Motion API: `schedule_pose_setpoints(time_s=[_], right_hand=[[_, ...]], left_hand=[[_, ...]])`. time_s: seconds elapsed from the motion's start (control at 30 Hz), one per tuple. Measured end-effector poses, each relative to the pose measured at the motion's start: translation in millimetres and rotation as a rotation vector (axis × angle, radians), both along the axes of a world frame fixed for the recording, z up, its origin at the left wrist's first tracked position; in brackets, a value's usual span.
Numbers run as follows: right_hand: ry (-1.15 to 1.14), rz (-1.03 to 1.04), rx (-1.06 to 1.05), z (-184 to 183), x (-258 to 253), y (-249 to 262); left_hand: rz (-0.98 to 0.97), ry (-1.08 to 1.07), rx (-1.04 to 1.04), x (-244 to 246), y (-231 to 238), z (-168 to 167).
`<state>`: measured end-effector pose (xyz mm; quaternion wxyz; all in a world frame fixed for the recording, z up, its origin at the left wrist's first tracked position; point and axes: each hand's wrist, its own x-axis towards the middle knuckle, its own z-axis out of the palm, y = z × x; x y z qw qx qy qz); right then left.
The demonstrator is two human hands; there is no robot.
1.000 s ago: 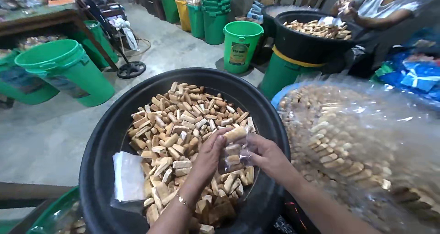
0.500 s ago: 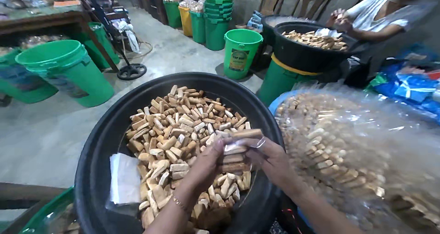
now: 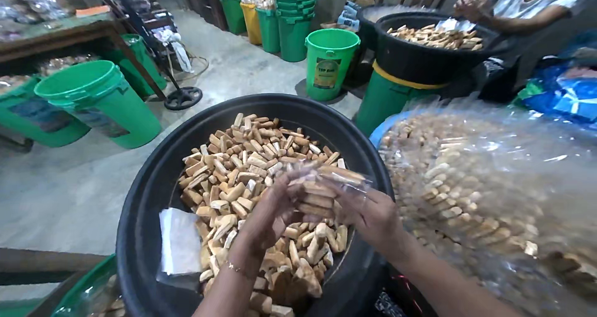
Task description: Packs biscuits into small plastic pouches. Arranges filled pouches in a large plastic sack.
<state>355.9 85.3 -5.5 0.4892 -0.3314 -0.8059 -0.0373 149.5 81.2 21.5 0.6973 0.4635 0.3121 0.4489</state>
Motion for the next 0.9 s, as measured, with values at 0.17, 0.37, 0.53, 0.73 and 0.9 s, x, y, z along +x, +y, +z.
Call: schedule_pose_setpoints(time_s=[0.17, 0.37, 0.53, 0.73, 0.9], right_hand=[[-0.02, 0.121, -0.158, 5.4, 5.0, -3.6], [0.135, 0.094, -0.148, 16.5, 18.2, -5.7], [0.085, 0.117, -0.175, 26.8, 17.7, -2.7], [-0.179, 0.296, -0.452, 58.8, 20.9, 1.4], [-0.171, 0.128, -0.116, 55.3, 8.2, 4.9]], left_hand=[[0.095, -0.095, -0.077, 18.0, -3.8, -4.2], [0.141, -0.188, -0.105, 15.3, -3.1, -7.6], [0.09, -0.137, 0.038, 16.4, -4.7, -5.0], [0.122, -0.099, 0.026, 13.4, -8.1, -8.2], [0.211, -0.174, 0.079, 15.1, -12.9, -2.2]])
